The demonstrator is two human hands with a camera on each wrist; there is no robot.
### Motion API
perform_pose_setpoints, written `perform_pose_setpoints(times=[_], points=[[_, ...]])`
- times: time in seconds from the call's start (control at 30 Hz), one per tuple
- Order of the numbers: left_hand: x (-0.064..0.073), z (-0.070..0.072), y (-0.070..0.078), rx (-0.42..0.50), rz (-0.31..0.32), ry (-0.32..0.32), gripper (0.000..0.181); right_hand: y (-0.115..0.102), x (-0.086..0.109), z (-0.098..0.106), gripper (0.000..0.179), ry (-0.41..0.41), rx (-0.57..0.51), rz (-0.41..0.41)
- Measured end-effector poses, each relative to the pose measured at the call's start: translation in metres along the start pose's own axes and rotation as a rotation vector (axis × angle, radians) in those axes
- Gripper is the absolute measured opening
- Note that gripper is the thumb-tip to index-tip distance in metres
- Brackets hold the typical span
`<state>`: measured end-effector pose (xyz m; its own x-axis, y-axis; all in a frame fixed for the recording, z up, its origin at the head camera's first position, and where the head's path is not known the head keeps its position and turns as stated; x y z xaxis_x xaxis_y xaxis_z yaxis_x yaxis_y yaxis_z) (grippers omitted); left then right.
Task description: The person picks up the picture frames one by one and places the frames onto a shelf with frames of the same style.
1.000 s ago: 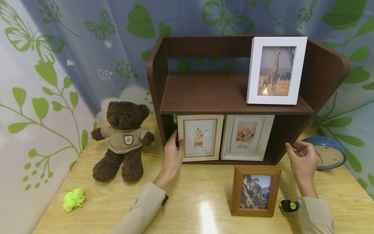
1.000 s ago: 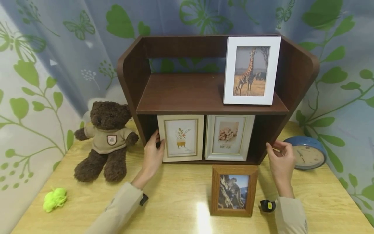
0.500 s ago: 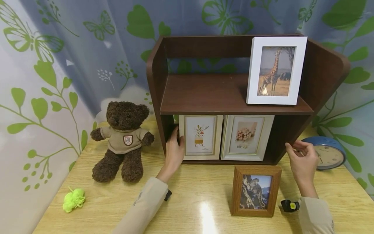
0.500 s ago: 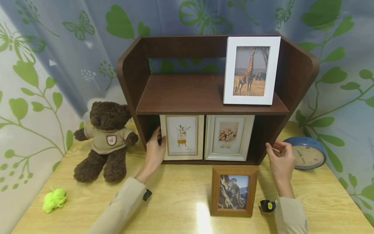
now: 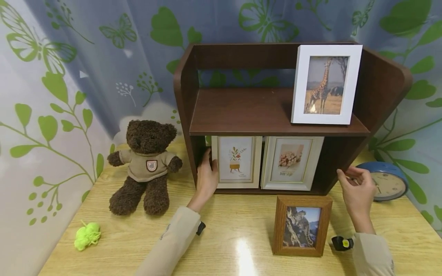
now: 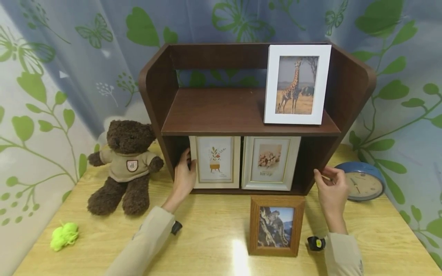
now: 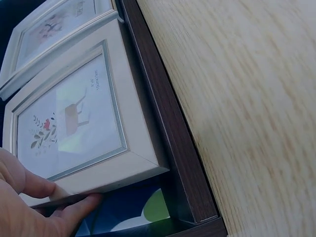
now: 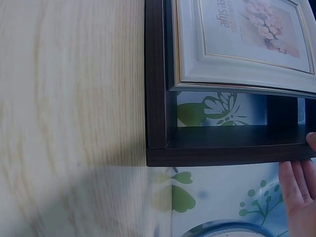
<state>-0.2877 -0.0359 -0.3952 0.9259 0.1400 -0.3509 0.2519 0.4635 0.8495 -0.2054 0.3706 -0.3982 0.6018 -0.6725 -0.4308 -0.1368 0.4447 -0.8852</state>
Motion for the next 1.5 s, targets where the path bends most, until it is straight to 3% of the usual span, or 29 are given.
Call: perform_pose_setpoints(times=[0.77, 1.13, 1.5], points=[[0.003, 0.003, 0.001, -0.026, -0.051, 0.047, 0.045, -0.002, -0.002, -0.001, 0.022, 0.008, -0.037, 0.013], [0.007, 0.005, 0.004, 0.039, -0.089, 0.037, 0.045, -0.002, -0.002, 0.000, 0.022, 0.004, -0.022, 0.007], [0.016, 0.009, 0.003, 0.107, -0.014, -0.009, 0.049, 0.000, -0.001, 0.001, 0.022, 0.003, -0.019, 0.015]])
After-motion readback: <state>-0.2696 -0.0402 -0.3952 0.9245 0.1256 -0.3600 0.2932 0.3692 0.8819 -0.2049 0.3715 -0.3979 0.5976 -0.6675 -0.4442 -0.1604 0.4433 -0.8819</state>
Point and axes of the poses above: each hand's wrist, its own x-axis away from the middle knuckle, its own z-axis out of the back of the hand, y = z × x, the point moved 6 cm from there along -x, towards the middle knuckle, and after that the axes turned 6 degrees about y, right-handed, at the moved point
